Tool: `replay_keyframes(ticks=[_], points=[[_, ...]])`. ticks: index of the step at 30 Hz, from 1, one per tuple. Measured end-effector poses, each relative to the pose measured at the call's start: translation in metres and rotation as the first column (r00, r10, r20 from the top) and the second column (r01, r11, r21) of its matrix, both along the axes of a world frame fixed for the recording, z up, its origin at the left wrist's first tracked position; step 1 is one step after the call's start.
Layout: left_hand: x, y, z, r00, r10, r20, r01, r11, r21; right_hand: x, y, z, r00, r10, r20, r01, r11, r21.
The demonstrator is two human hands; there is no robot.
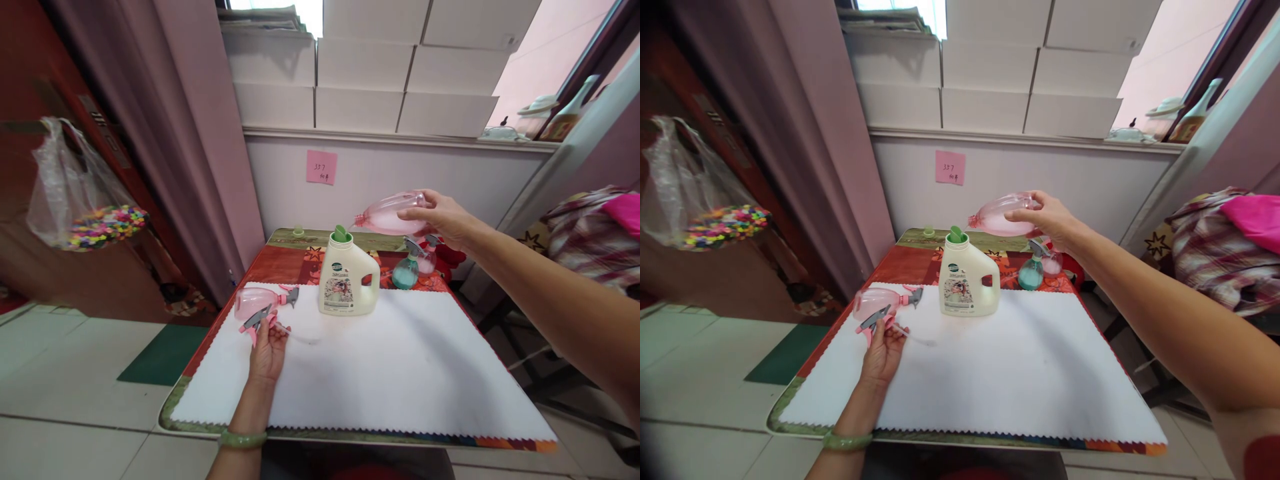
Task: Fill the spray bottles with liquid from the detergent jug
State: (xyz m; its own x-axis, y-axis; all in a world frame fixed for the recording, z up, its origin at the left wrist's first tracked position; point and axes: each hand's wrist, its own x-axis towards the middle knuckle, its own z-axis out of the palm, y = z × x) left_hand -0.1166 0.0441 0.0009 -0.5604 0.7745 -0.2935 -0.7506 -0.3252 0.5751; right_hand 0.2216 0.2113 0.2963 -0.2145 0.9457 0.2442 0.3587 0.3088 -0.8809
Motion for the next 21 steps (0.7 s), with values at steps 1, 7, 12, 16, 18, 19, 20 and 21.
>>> replay_keyframes(ticks=[1, 7, 12, 16, 18, 19, 20, 21], points=[[0.0, 0.0, 0.0, 1.0, 0.001, 0.001, -0.001, 1.0, -0.001, 0.0, -0.001, 0.001, 1.0, -0.002, -0.002, 0.002, 1.0, -0.009], [0.001, 0.0, 0.001, 1.0, -0.003, -0.01, 0.003, 1.0, 0.007, -0.002, -0.004, 0.008, 0.999, -0.033, 0.027, 0.034, 0.999, -0.022], [0.002, -0.001, 0.001, 0.999, -0.006, -0.032, 0.006, 1.0, 0.006, -0.004, -0.007, 0.011, 0.999, -0.027, 0.038, 0.028, 0.999, -0.023], [0.002, -0.001, 0.0, 0.999, -0.008, -0.039, 0.009, 1.0, 0.005, -0.003, -0.007, 0.013, 0.998, -0.026, 0.061, 0.027, 1.0, -0.007], [0.002, -0.001, 0.0, 0.999, -0.013, -0.043, 0.013, 1.0, 0.007, -0.003, -0.006, 0.014, 0.997, -0.029, 0.078, 0.029, 1.0, -0.001], [0.001, -0.001, 0.0, 0.999, -0.014, -0.044, 0.015, 1.0, 0.007, -0.003, -0.006, 0.014, 0.996, -0.028, 0.084, 0.027, 1.0, 0.002], [0.001, -0.001, 0.0, 0.999, -0.015, -0.045, 0.015, 1.0, 0.005, -0.002, -0.005, 0.015, 0.996, -0.026, 0.089, 0.025, 1.0, 0.005], [0.001, -0.001, -0.001, 0.999, -0.015, -0.046, 0.015, 1.0, 0.003, -0.002, -0.005, 0.015, 0.995, -0.025, 0.092, 0.024, 1.0, 0.008]])
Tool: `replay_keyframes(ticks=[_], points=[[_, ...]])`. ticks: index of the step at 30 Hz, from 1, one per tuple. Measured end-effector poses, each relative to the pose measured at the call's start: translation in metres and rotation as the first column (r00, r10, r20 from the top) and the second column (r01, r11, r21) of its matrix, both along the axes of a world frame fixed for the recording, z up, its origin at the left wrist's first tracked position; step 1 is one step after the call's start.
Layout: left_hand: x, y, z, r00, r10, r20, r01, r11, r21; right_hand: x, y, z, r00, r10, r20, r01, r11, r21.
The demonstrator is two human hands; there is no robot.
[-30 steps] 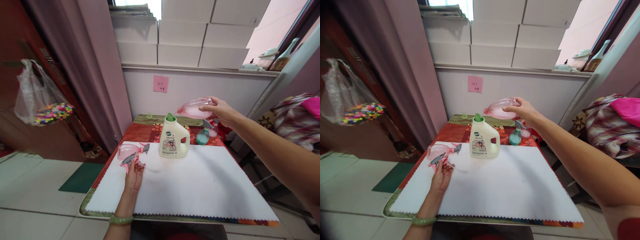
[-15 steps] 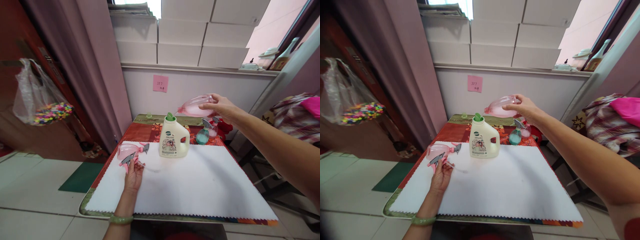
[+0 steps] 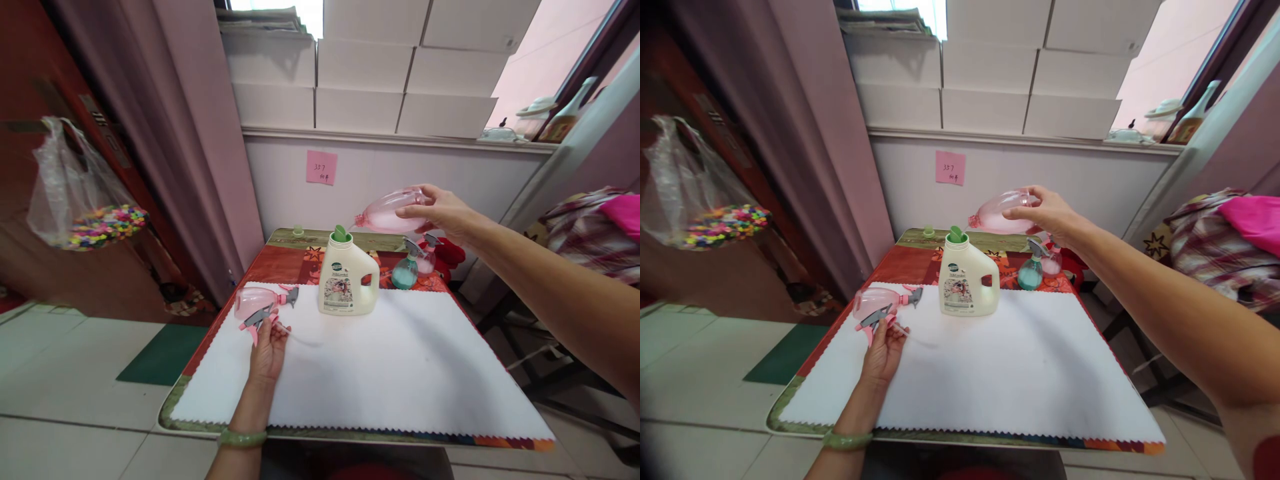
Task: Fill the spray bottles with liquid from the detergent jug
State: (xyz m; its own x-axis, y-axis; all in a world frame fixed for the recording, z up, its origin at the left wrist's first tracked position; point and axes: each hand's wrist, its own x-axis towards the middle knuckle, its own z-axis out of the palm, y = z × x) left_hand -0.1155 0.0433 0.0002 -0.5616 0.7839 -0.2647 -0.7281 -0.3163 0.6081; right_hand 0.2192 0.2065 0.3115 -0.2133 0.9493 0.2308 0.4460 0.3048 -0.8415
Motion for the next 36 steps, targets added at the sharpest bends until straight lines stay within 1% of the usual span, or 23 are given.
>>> replay_keyframes(ticks=[5, 14, 19, 36], points=[[0.0, 0.0, -0.001, 1.0, -0.003, -0.007, 0.003, 1.0, -0.001, -0.002, 0.001, 0.002, 1.0, 0.003, 0.02, -0.003, 1.0, 0.003], [0.001, -0.001, 0.001, 1.0, -0.02, -0.019, 0.02, 1.0, 0.005, -0.011, -0.006, 0.01, 0.999, 0.011, 0.037, -0.013, 0.999, 0.048], [0.001, -0.001, 0.001, 1.0, -0.018, -0.014, 0.018, 1.0, 0.0, -0.013, -0.002, 0.012, 0.997, 0.025, 0.071, -0.027, 0.999, 0.038], [0.002, -0.001, 0.002, 1.0, -0.008, 0.003, 0.008, 1.0, -0.005, -0.025, 0.008, 0.018, 0.989, 0.064, 0.134, -0.073, 0.995, 0.062]])
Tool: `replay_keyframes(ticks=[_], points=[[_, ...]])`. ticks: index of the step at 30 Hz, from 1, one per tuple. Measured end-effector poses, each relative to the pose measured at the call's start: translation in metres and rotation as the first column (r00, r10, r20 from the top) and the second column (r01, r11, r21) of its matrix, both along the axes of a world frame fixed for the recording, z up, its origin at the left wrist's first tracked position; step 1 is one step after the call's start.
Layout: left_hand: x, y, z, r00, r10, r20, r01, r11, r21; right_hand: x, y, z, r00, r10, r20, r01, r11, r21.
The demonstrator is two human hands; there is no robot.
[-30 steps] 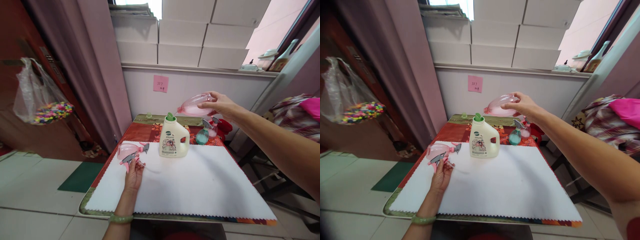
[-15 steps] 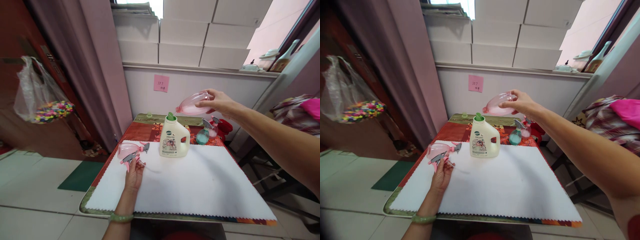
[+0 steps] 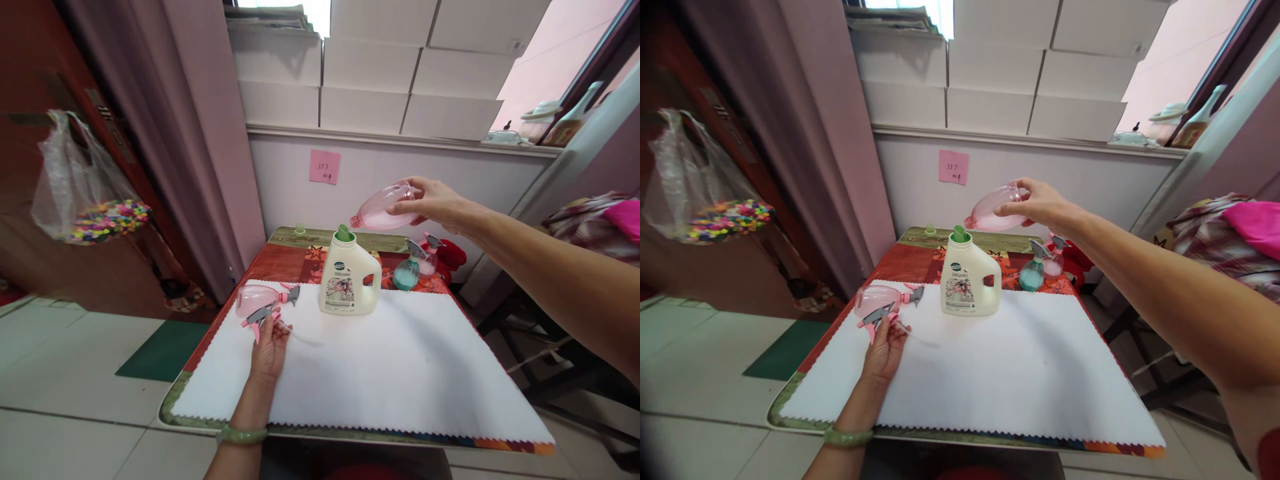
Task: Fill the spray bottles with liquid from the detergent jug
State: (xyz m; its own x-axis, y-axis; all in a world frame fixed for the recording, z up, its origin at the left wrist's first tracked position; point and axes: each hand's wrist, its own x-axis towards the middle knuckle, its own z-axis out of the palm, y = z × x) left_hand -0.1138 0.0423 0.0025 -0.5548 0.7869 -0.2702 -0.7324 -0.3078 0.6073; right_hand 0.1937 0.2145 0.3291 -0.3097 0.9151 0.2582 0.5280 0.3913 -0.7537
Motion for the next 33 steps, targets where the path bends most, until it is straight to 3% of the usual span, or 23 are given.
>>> replay_keyframes(ticks=[9, 18, 28, 33], points=[[0.0, -0.001, 0.0, 1.0, -0.002, -0.003, 0.002, 1.0, 0.006, -0.007, 0.007, 0.004, 0.998, 0.033, 0.053, -0.034, 0.999, 0.019], [0.0, 0.0, 0.0, 1.0, 0.0, -0.015, 0.0, 1.0, 0.003, -0.019, 0.002, 0.02, 0.991, 0.065, 0.114, -0.068, 0.998, 0.019], [-0.001, 0.0, -0.003, 1.0, -0.001, -0.027, 0.001, 1.0, 0.014, -0.036, 0.02, 0.036, 0.945, 0.135, 0.297, -0.158, 0.986, 0.054], [-0.002, 0.0, -0.005, 0.999, -0.014, -0.043, 0.015, 1.0, 0.021, -0.051, 0.018, 0.048, 0.902, 0.087, 0.423, -0.14, 0.986, 0.096]])
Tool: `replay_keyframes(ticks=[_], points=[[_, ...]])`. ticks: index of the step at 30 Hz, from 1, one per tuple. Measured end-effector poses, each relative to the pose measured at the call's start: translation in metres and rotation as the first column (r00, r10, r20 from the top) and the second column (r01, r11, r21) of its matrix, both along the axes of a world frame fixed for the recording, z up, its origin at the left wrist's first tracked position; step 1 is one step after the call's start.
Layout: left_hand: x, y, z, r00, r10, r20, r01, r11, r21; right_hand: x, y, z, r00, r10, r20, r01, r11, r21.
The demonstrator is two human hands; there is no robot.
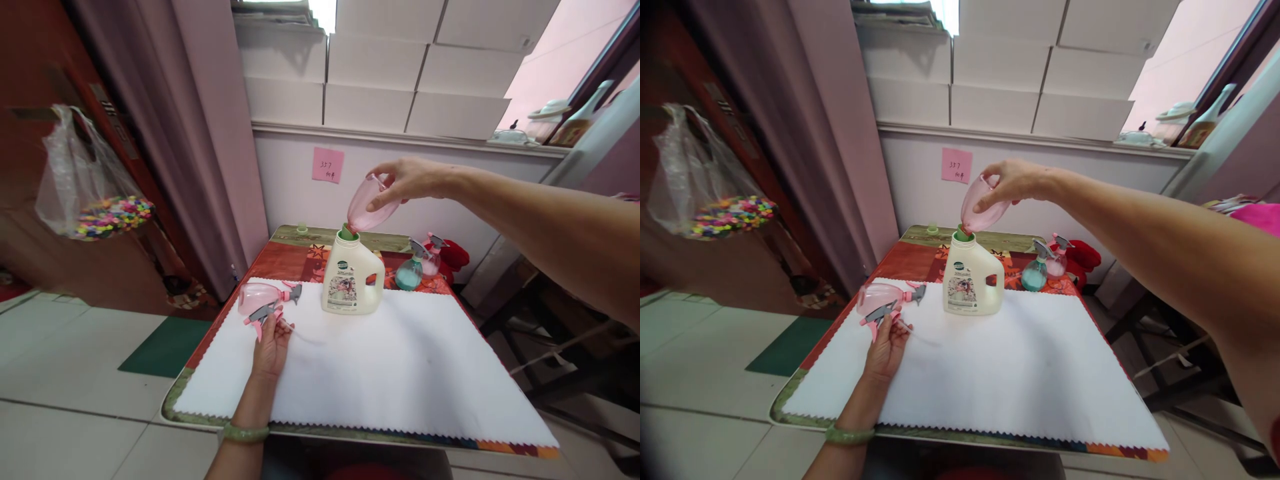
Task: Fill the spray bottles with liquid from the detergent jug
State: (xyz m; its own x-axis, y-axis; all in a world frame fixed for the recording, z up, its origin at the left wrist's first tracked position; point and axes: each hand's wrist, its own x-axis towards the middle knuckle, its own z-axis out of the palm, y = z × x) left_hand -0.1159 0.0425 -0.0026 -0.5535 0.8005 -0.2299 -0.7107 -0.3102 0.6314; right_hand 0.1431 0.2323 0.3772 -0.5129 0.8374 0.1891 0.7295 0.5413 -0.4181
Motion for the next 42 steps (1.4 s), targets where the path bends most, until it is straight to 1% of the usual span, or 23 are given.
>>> replay_keyframes(ticks=[4, 9, 12, 15, 19, 22, 24, 26, 28, 30, 32, 34, 35, 36, 38, 39, 40, 42], points=[[-0.001, -0.001, 0.0, 1.0, -0.011, -0.008, 0.011, 1.0, 0.005, -0.005, 0.004, 0.002, 0.999, 0.033, 0.006, -0.033, 0.999, -0.011], [-0.001, -0.002, 0.0, 1.0, -0.019, -0.014, 0.019, 1.0, 0.004, -0.003, 0.01, 0.002, 0.99, 0.113, 0.082, -0.118, 0.992, 0.05], [-0.001, -0.002, 0.001, 0.999, -0.024, -0.021, 0.024, 1.0, 0.003, -0.002, 0.011, 0.0, 0.988, 0.105, 0.115, -0.112, 0.992, 0.054], [-0.001, -0.002, 0.001, 0.999, -0.027, -0.025, 0.027, 1.0, 0.001, -0.001, 0.014, -0.002, 0.987, 0.117, 0.109, -0.123, 0.991, 0.052], [0.0, -0.002, 0.002, 0.999, -0.025, -0.026, 0.025, 1.0, 0.0, 0.008, 0.019, -0.008, 0.99, 0.14, 0.016, -0.141, 0.989, 0.047], [0.001, -0.002, 0.002, 0.999, -0.027, -0.023, 0.027, 1.0, 0.002, 0.025, 0.015, -0.021, 0.987, 0.076, -0.143, -0.079, 0.997, -0.012], [0.001, -0.002, 0.002, 0.999, -0.028, -0.022, 0.028, 1.0, 0.002, 0.039, 0.011, -0.038, 0.958, 0.027, -0.285, -0.05, 0.996, -0.071], [0.001, -0.002, 0.002, 1.0, -0.024, -0.019, 0.024, 1.0, 0.0, 0.053, 0.006, -0.063, 0.894, -0.021, -0.447, -0.048, 0.989, -0.143], [0.002, -0.001, 0.002, 1.0, -0.012, -0.015, 0.012, 1.0, -0.004, 0.062, 0.0, -0.094, 0.785, -0.115, -0.608, -0.055, 0.966, -0.253], [0.003, 0.0, 0.004, 1.0, 0.0, -0.012, 0.0, 1.0, -0.011, 0.066, -0.007, -0.126, 0.667, -0.225, -0.71, -0.108, 0.914, -0.392], [0.005, 0.0, 0.007, 1.0, 0.0, -0.012, -0.001, 1.0, -0.013, 0.064, -0.014, -0.155, 0.563, -0.343, -0.752, -0.159, 0.848, -0.505], [0.009, -0.002, 0.011, 1.0, -0.008, -0.016, 0.008, 1.0, -0.01, 0.062, -0.023, -0.177, 0.463, -0.443, -0.768, -0.231, 0.776, -0.587], [0.011, -0.003, 0.014, 1.0, -0.012, -0.018, 0.012, 1.0, -0.008, 0.061, -0.029, -0.185, 0.411, -0.476, -0.777, -0.274, 0.749, -0.604], [0.015, -0.004, 0.017, 1.0, -0.017, -0.019, 0.017, 1.0, -0.005, 0.06, -0.037, -0.193, 0.356, -0.495, -0.793, -0.319, 0.733, -0.601], [0.022, -0.007, 0.024, 1.0, -0.025, -0.016, 0.025, 1.0, 0.002, 0.06, -0.058, -0.21, 0.271, -0.496, -0.825, -0.408, 0.717, -0.565], [0.026, -0.007, 0.029, 0.999, -0.03, -0.013, 0.03, 1.0, 0.005, 0.061, -0.072, -0.219, 0.246, -0.487, -0.838, -0.45, 0.708, -0.544], [0.029, -0.007, 0.034, 0.999, -0.033, -0.008, 0.033, 0.999, 0.008, 0.062, -0.087, -0.23, 0.255, -0.48, -0.839, -0.502, 0.676, -0.539], [0.035, -0.005, 0.047, 0.999, -0.034, 0.005, 0.034, 0.999, 0.014, 0.065, -0.12, -0.253, 0.311, -0.495, -0.811, -0.56, 0.594, -0.577]])
